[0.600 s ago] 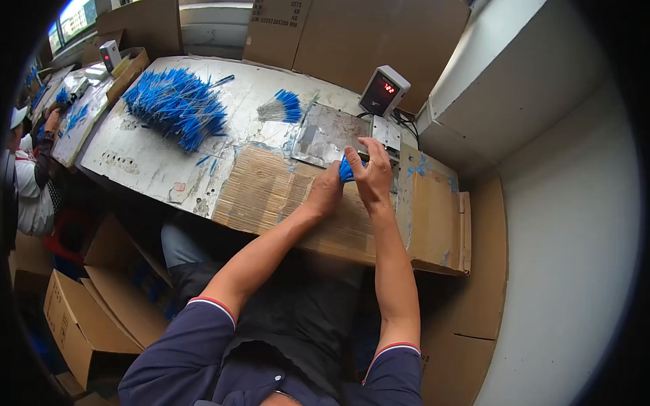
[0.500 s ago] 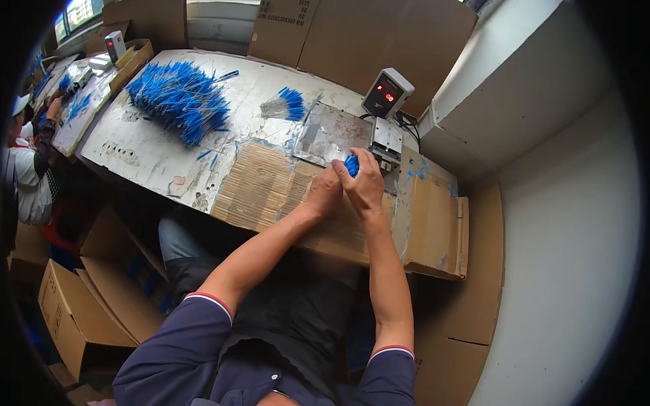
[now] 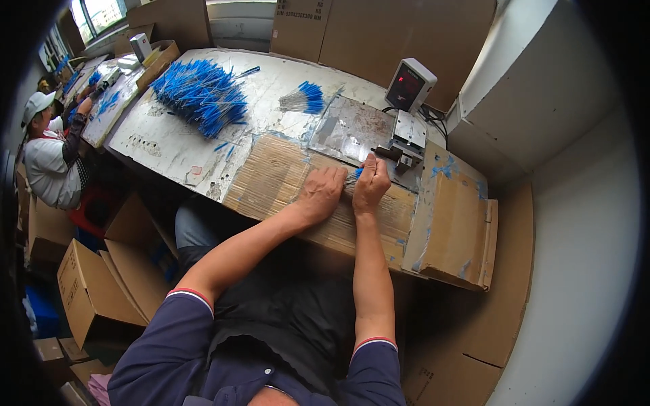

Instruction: Assembling blue plastic brush components using a manual press and organizing the bundles into cardboard boxes.

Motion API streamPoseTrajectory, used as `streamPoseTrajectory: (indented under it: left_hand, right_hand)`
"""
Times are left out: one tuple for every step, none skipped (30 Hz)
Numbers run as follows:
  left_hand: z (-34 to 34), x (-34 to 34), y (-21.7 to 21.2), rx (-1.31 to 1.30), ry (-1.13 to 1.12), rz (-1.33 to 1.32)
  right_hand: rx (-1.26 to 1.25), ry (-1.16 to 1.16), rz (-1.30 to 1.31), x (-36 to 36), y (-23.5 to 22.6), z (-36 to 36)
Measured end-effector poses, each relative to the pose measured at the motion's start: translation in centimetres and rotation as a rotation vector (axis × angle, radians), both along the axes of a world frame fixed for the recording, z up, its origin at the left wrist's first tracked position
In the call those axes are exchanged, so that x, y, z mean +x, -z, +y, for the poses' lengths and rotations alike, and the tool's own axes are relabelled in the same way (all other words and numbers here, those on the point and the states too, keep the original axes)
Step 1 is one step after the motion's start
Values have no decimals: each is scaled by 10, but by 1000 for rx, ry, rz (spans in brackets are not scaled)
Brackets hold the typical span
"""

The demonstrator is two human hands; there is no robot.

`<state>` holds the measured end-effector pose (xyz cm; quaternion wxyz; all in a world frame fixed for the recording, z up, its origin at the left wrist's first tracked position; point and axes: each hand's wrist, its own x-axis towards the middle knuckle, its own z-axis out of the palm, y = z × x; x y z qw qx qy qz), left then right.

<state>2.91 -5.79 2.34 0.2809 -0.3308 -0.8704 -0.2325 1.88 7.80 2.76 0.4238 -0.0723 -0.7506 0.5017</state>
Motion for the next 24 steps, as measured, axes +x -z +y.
streamPoseTrajectory:
  left_hand:
    - [-3, 0, -2, -48, -21, -22]
    - [-7, 0, -4, -97, -42, -44]
    - [-10, -1, -4, -119, -54, -44]
    - [-14, -1, -5, -155, -37, -61]
    - [-19, 1, -7, -190, -22, -78]
    - [-23, 0, -8, -218, -44, -73]
    - [-22, 3, -10, -212, -27, -91]
    - [-24, 5, -12, -207, -12, -108]
    - [-29, 6, -14, -237, -21, -112]
    - [-39, 4, -17, -238, -20, -187]
    - [-52, 3, -21, -236, -22, -263]
    - [-72, 3, -26, -262, -31, -274]
    - [-99, 2, -37, -305, -91, -299]
    - [-128, 3, -48, -345, -147, -324]
    - [-163, 4, -60, -356, -187, -326]
    - [-204, 1, -70, -455, -275, -293]
    - [-238, 2, -88, -538, -363, -312]
    - [-270, 1, -107, -621, -441, -323]
    - [-302, -1, -124, -725, -532, -313]
    - [-324, -5, -140, -794, -638, -304]
    - [-343, -6, -154, -752, -667, -228]
    - [-354, -3, -165, -746, -774, -127]
    - [-372, -2, -170, -659, -852, -49]
    - [-381, 1, -166, -525, -979, 31]
  right_hand:
    - [-23, -2, -5, -2, 1, -4]
    - [-35, -44, 4, -5, 2, -8]
    - [-46, -96, 18, -8, 4, -12]
    - [25, -83, 32, -9, 7, -12]
    - [0, -96, 34, -4, 9, -9]
    - [-54, -151, 0, 1, 7, -10]
    - [-108, -206, -35, 6, 5, -10]
    - [-122, -239, -51, 6, 4, -8]
    - [-114, -287, -131, 7, 7, -3]
    - [-106, -324, -98, 8, 7, -4]
    - [-97, -359, -65, 9, 7, -7]
    - [-67, -351, -99, 15, 3, -9]
    - [-32, -340, -129, 17, 1, -7]
    - [-81, -307, -143, 17, 6, -4]
    - [-98, -308, -148, 17, 6, -4]
    - [-137, -321, -217, 17, 2, -5]
    - [-174, -328, -290, 17, 4, -4]
    - [-125, -303, -270, 14, 9, -2]
    - [-140, -304, -279, 10, 11, -2]
    - [26, -274, -300, 10, 13, 1]
    - [188, -235, -333, 12, 16, 3]
    - [235, -229, -409, 11, 15, 3]
    - [303, -239, -401, 12, 10, -2]
    - [305, -248, -401, 12, 6, -7]
